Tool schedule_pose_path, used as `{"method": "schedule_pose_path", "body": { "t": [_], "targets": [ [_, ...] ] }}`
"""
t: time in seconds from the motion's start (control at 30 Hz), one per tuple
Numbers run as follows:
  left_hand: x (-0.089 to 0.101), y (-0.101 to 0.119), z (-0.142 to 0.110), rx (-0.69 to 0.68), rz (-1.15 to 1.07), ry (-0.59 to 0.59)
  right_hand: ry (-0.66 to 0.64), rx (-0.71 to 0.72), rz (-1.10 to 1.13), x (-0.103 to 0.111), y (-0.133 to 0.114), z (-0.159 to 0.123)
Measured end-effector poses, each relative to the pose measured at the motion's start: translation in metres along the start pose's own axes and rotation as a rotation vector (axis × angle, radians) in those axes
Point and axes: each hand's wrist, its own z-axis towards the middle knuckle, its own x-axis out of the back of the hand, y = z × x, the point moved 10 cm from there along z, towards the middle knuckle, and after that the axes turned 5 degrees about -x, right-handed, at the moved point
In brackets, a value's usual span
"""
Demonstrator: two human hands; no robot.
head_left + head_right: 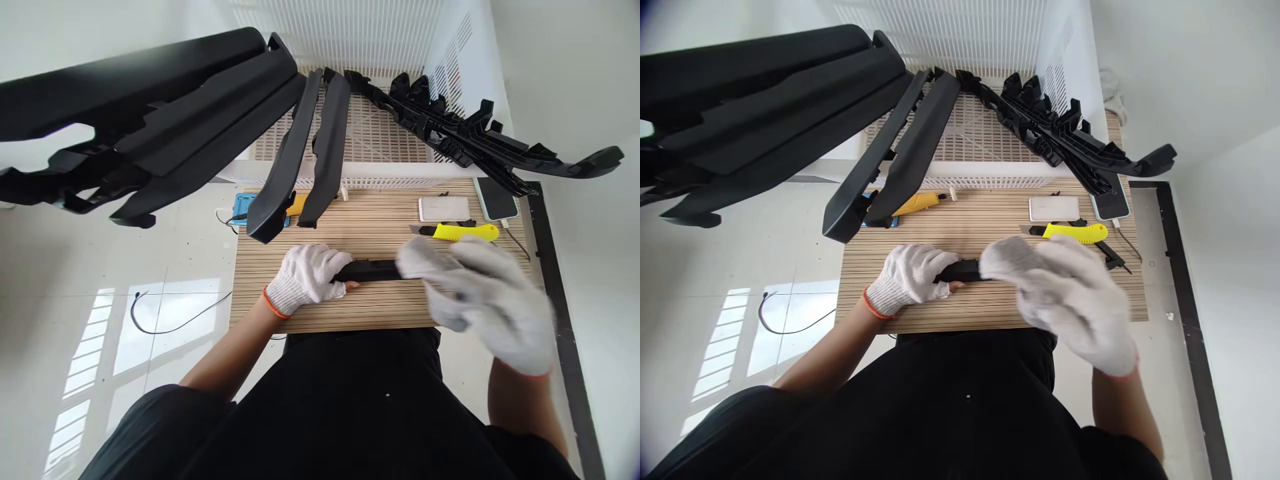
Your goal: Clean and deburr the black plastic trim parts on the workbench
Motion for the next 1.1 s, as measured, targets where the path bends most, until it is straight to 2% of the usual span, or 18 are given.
{"method": "schedule_pose_path", "body": {
  "t": [0.1, 0.17, 0.3, 0.43, 0.6, 0.7, 0.9, 1.1],
  "targets": [
    [-0.002, -0.001, 0.000, 0.017, -0.003, -0.007, -0.116, 0.102, -0.037, -0.039, -0.025, 0.005],
    [-0.003, -0.001, 0.001, 0.018, -0.009, -0.014, -0.172, 0.105, -0.095, -0.060, -0.025, 0.005],
    [-0.004, 0.000, 0.002, 0.014, -0.019, -0.026, -0.131, 0.091, -0.117, -0.077, -0.020, 0.011],
    [-0.003, 0.001, 0.002, 0.015, 0.017, -0.023, -0.144, 0.182, -0.067, -0.092, -0.026, 0.019],
    [-0.001, -0.001, 0.001, 0.043, 0.011, -0.010, -0.126, 0.321, -0.035, -0.085, -0.019, 0.017],
    [0.000, -0.003, 0.000, 0.055, 0.031, 0.010, -0.151, 0.305, -0.031, -0.083, -0.010, 0.017],
    [-0.005, -0.002, -0.002, 0.052, 0.020, -0.024, -0.186, 0.320, -0.019, -0.095, -0.015, 0.029],
    [-0.004, -0.002, -0.002, 0.051, 0.026, -0.019, -0.276, 0.288, -0.003, -0.087, 0.005, 0.030]
  ]
}}
